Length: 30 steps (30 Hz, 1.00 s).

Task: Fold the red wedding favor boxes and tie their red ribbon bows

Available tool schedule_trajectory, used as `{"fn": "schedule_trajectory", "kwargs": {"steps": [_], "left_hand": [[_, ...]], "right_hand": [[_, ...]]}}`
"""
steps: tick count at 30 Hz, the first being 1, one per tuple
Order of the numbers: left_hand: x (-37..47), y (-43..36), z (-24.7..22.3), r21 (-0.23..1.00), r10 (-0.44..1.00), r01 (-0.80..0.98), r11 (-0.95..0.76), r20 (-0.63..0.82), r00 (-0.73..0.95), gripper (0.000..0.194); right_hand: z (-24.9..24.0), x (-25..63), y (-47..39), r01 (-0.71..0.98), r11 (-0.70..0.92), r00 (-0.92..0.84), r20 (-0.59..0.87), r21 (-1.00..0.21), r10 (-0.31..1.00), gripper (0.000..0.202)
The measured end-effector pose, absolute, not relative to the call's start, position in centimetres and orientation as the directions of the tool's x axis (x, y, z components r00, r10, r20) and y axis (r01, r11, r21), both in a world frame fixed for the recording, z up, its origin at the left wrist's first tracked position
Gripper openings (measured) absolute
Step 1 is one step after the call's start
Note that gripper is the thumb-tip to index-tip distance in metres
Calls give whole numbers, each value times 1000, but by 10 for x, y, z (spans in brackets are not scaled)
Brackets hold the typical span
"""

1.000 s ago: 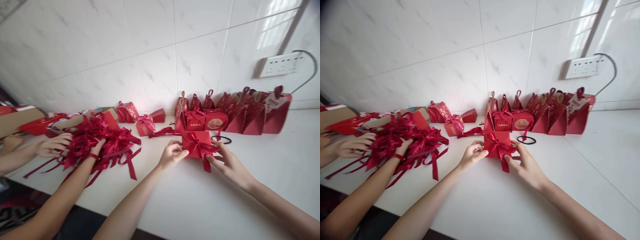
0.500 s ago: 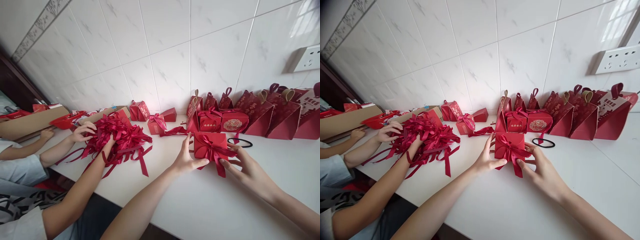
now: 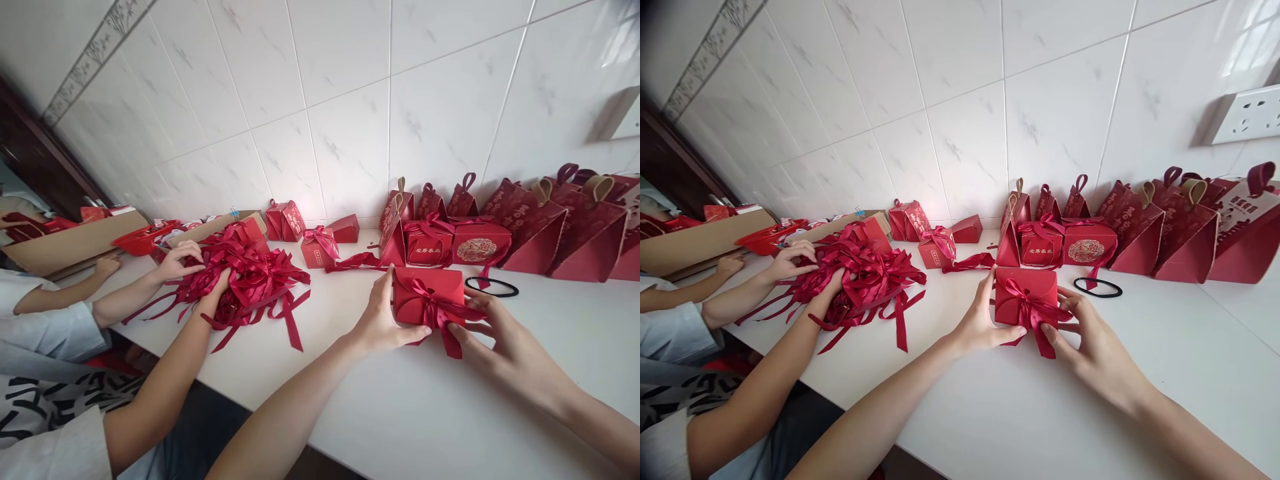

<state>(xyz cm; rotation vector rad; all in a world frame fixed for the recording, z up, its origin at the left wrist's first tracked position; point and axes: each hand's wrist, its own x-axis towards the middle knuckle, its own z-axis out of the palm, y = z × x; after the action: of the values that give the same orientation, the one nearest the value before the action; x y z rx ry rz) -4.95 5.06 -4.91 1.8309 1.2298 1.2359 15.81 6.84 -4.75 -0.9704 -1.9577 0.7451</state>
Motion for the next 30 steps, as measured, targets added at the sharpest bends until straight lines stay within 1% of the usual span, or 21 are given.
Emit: {"fn": "schedule_trajectory", "kwargs": {"steps": [4, 7, 12, 16, 21, 25, 30], "left_hand": [[-49, 52, -55, 768, 892, 459, -447, 421, 164, 124], [-49, 52, -57, 734, 875, 485, -475, 451, 174, 122], [-47, 50, -57, 725, 871, 493, -480, 463, 166, 120], [-45, 50, -58, 693, 842, 505, -515, 519, 146, 124], [-44, 51, -59, 701, 861, 526, -483, 491, 136, 130], [-43, 50, -59, 679, 849, 543, -494, 511, 134, 126], [-41, 48, -59, 583, 818, 633, -509, 556, 146, 113]], "right_hand": [[-48, 157, 66, 335, 559, -396, 425, -758, 814, 46], [-50, 156, 66, 332, 553, -395, 420, -764, 817, 50], [-54, 154, 68, 314, 545, -406, 410, -777, 817, 43], [-54, 154, 67, 287, 547, -419, 411, -786, 810, 36], [-54, 153, 65, 248, 554, -446, 414, -795, 794, 38], [-52, 150, 64, 209, 569, -446, 440, -796, 780, 44], [-51, 146, 65, 266, 538, -363, 434, -800, 825, 41]]}}
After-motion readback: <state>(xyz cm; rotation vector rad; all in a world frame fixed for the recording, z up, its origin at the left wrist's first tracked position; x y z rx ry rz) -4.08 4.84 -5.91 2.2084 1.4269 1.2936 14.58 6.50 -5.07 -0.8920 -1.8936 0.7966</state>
